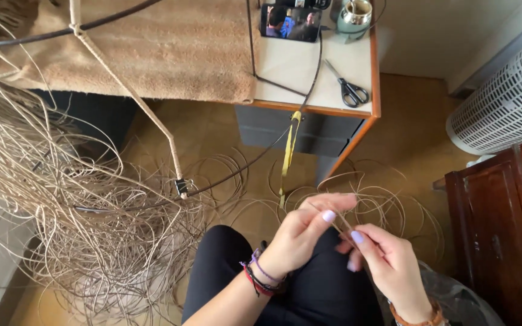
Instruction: Weaving and tying natural fibers onto a circular metal frame to create a decorative object.
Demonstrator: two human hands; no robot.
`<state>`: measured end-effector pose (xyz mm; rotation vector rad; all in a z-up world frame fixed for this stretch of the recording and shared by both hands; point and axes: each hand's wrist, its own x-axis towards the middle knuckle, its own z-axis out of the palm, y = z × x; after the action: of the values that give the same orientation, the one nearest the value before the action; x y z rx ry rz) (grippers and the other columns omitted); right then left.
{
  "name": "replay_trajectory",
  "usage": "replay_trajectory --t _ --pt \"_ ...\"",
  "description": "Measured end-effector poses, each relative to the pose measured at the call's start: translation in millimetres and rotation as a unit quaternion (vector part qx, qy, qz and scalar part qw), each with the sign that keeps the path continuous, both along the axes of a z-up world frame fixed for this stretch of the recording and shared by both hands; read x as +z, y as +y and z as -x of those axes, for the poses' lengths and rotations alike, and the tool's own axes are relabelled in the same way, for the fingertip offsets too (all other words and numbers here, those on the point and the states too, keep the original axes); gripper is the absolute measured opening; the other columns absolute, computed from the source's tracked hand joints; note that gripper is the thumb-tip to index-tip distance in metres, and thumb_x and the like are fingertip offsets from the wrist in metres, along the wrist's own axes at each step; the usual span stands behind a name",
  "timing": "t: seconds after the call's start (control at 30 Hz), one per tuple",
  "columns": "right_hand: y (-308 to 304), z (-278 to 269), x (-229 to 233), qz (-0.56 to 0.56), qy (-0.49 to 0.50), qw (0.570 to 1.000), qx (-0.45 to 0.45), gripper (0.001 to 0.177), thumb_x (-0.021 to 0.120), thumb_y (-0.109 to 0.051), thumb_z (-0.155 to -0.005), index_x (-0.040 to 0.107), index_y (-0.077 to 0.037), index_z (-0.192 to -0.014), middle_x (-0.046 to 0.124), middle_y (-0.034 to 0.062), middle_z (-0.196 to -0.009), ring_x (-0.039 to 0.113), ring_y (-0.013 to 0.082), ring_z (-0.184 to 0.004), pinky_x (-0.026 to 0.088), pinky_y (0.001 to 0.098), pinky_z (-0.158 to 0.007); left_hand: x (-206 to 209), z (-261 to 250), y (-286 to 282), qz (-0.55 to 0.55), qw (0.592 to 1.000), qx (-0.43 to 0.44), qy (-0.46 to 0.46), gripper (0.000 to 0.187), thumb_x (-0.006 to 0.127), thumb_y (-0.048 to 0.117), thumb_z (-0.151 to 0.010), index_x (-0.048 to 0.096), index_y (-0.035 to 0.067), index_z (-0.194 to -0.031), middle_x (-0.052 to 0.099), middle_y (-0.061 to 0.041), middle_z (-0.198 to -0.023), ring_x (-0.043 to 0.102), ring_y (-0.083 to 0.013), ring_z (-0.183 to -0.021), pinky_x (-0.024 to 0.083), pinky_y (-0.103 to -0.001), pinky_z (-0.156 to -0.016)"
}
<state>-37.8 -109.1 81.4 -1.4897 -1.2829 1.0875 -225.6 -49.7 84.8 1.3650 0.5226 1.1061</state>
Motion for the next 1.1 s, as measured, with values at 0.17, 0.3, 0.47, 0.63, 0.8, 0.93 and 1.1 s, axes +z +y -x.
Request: replay_trajectory --t 0.17,0.3,0.47,0.63,0.8,0.93,1.1 --pt "-2.8 4.3 11.1 -0.051 -0.030 0.998 0.022 0.019 0.062 -0.005 -0.089 0.078 0.005 -0.091 0.084 0.0104 -0.072 0.073 0.0152 -0.051 0.056 0.0219 -0.048 6.4 -1.5 -4.8 -0.058 0.997 -0.022 0.038 0.033 0.047 0.014 -0.108 0.062 0.003 -0.135 0.065 -0.012 -0.135 0.050 -0.0311 -0.141 0.040 -0.041 -0.120" --pt "-1.2 2.0 18.1 -0.033 -0.075 0.996 0.035 0.020 0.065 -0.007 -0.088 0.081 0.000 -0.079 0.078 0.0042 -0.058 0.055 0.0100 -0.042 0.042 0.0218 -0.040 8.4 0.0 -4.8 -0.089 0.993 -0.024 0.068 0.032 0.047 0.016 -0.108 0.064 0.005 -0.132 0.066 -0.007 -0.137 0.053 -0.0297 -0.141 0.042 -0.041 -0.120" --pt "3.1 -9.4 15.1 -0.035 -0.116 0.991 0.060 0.020 0.068 -0.011 -0.085 0.078 -0.002 -0.071 0.071 0.0014 -0.054 0.049 0.0109 -0.043 0.039 0.0245 -0.043 18.1 4.2 -1.5 -0.149 0.984 -0.049 0.081 0.033 0.044 0.021 -0.110 0.065 0.003 -0.128 0.066 -0.006 -0.136 0.060 -0.0268 -0.136 0.038 -0.044 -0.126" --pt "4.3 -11.3 11.2 -0.031 -0.097 0.992 0.074 0.015 0.069 -0.008 -0.085 0.080 -0.001 -0.078 0.076 0.0038 -0.058 0.053 0.0116 -0.044 0.042 0.0240 -0.042 19.3 6.6 -2.6 -0.164 0.982 -0.045 0.082 0.032 0.044 0.019 -0.111 0.066 0.002 -0.126 0.067 -0.009 -0.135 0.063 -0.0283 -0.131 0.041 -0.044 -0.124" --pt "9.3 -34.5 19.7 0.003 -0.165 0.984 0.075 0.024 0.068 -0.003 -0.081 0.086 -0.005 -0.096 0.081 0.0040 -0.067 0.063 0.0122 -0.051 0.043 0.0236 -0.046 30.3 30.5 10.8 -0.059 0.993 0.096 0.021 0.028 0.047 0.012 -0.105 0.070 -0.001 -0.113 0.070 -0.015 -0.125 0.065 -0.0309 -0.126 0.051 -0.040 -0.112" --pt "19.1 -68.3 14.6 -0.001 -0.243 0.967 0.078 0.016 0.073 -0.001 -0.079 0.086 -0.005 -0.087 0.081 0.0011 -0.071 0.046 0.0119 -0.044 0.034 0.0253 -0.042 1.2 77.1 32.1 0.011 0.943 0.188 0.275 0.034 0.052 0.027 -0.102 0.081 0.010 -0.107 0.070 -0.006 -0.088 0.061 -0.0150 -0.070 0.052 -0.028 -0.067" --pt "39.0 -32.2 29.5 -0.077 -0.328 0.928 0.160 0.014 0.072 -0.014 -0.078 0.083 -0.014 -0.089 0.084 -0.0063 -0.079 0.055 0.0146 -0.041 0.045 0.0273 -0.045 50.2 58.1 -0.9 -0.140 0.859 0.238 0.432 0.024 0.070 0.038 -0.085 0.074 0.014 -0.083 0.069 -0.004 -0.075 0.068 -0.0251 -0.071 0.056 -0.035 -0.073"
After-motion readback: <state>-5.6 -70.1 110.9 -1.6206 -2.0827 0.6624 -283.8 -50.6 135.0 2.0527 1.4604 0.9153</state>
